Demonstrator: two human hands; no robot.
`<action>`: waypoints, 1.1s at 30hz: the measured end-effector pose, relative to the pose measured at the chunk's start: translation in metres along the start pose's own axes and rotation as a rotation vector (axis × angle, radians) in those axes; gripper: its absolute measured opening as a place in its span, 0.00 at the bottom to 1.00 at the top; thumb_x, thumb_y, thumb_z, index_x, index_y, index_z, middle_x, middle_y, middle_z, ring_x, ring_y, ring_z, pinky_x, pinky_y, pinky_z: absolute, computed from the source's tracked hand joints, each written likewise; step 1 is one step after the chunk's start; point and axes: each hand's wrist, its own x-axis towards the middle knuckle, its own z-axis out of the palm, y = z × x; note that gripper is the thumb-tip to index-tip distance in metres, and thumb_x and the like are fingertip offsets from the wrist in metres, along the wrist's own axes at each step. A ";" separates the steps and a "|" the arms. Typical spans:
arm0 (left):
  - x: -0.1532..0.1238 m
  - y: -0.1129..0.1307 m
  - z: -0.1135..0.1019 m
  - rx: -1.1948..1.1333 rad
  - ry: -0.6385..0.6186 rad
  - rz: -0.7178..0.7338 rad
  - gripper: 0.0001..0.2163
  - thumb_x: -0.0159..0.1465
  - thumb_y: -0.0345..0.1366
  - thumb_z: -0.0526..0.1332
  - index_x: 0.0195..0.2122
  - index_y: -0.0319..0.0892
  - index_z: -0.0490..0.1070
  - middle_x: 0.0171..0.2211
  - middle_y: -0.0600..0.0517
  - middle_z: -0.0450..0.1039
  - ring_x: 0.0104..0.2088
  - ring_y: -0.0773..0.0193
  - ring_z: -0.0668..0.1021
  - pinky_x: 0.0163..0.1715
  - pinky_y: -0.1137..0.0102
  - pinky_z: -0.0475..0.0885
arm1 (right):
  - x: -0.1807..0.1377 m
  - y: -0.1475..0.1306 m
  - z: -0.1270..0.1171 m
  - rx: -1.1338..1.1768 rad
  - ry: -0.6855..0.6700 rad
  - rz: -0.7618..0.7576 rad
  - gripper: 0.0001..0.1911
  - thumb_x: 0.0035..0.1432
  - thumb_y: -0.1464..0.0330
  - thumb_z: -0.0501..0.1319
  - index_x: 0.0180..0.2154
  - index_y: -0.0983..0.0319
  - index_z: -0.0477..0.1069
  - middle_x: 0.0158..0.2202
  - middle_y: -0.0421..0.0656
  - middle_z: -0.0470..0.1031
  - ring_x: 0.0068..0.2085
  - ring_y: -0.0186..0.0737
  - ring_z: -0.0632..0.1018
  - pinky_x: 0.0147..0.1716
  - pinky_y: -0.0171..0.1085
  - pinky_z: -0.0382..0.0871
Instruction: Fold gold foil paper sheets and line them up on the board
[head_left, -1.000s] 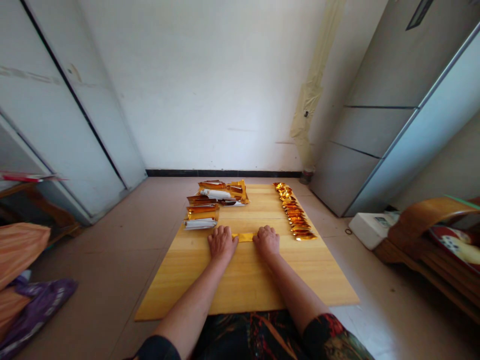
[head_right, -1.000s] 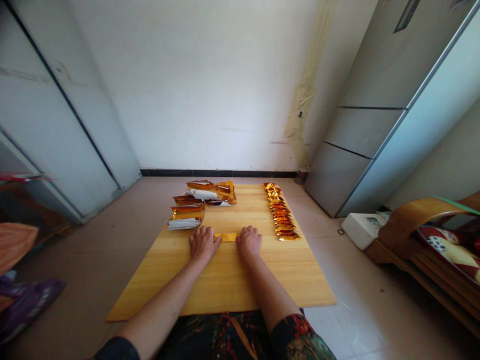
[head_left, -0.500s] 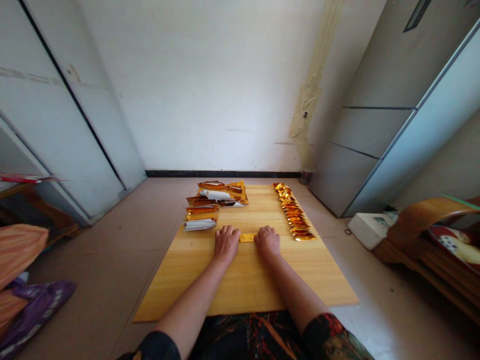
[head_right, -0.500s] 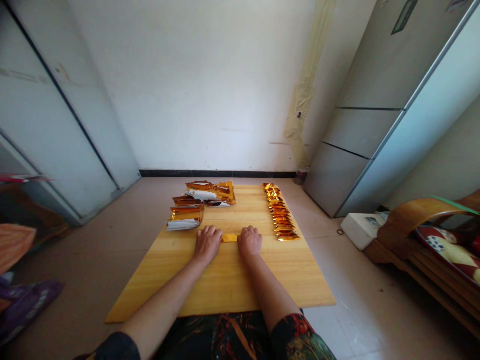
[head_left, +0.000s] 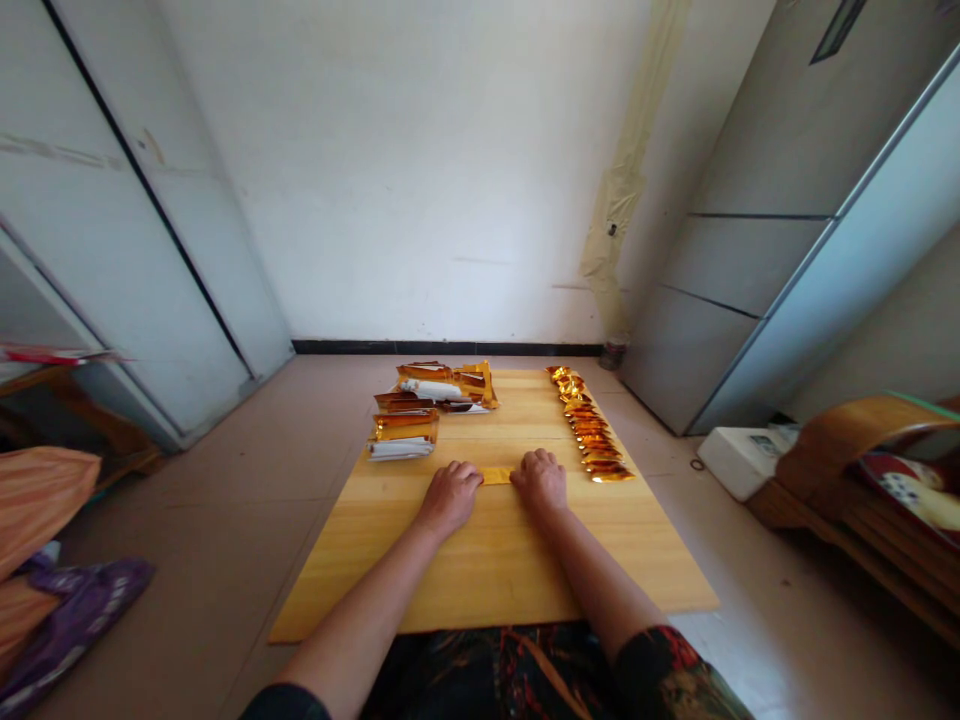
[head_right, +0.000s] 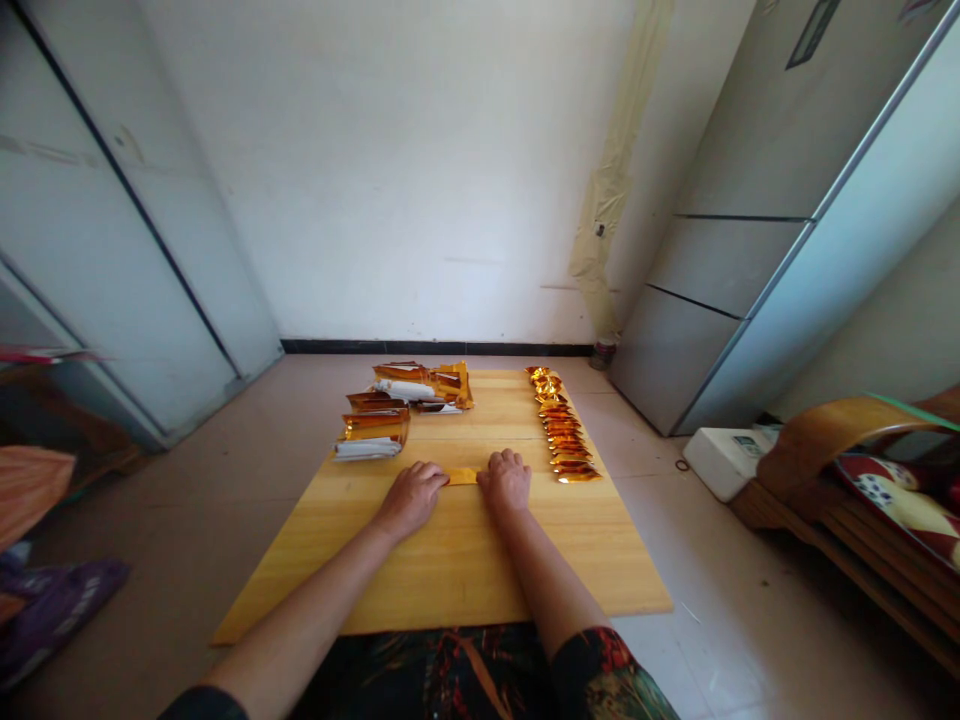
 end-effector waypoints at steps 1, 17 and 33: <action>-0.002 0.001 -0.001 0.007 -0.005 0.000 0.13 0.64 0.28 0.51 0.45 0.47 0.72 0.43 0.48 0.71 0.46 0.60 0.69 0.46 0.64 0.63 | 0.002 -0.001 -0.002 0.028 0.015 -0.018 0.07 0.55 0.68 0.57 0.37 0.61 0.70 0.41 0.45 0.70 0.44 0.42 0.69 0.39 0.35 0.60; -0.011 0.004 -0.003 0.018 0.064 -0.034 0.13 0.62 0.28 0.52 0.43 0.46 0.74 0.44 0.49 0.74 0.45 0.60 0.73 0.48 0.63 0.61 | 0.022 -0.037 0.004 0.307 -0.323 -0.017 0.10 0.44 0.78 0.59 0.29 0.61 0.75 0.31 0.40 0.79 0.33 0.34 0.76 0.30 0.28 0.62; -0.023 0.000 -0.002 0.009 0.194 -0.035 0.13 0.59 0.29 0.55 0.41 0.49 0.76 0.46 0.52 0.76 0.47 0.57 0.74 0.48 0.56 0.61 | 0.016 -0.060 -0.008 0.117 -0.377 0.089 0.17 0.45 0.60 0.67 0.37 0.60 0.72 0.43 0.47 0.76 0.43 0.44 0.77 0.35 0.35 0.67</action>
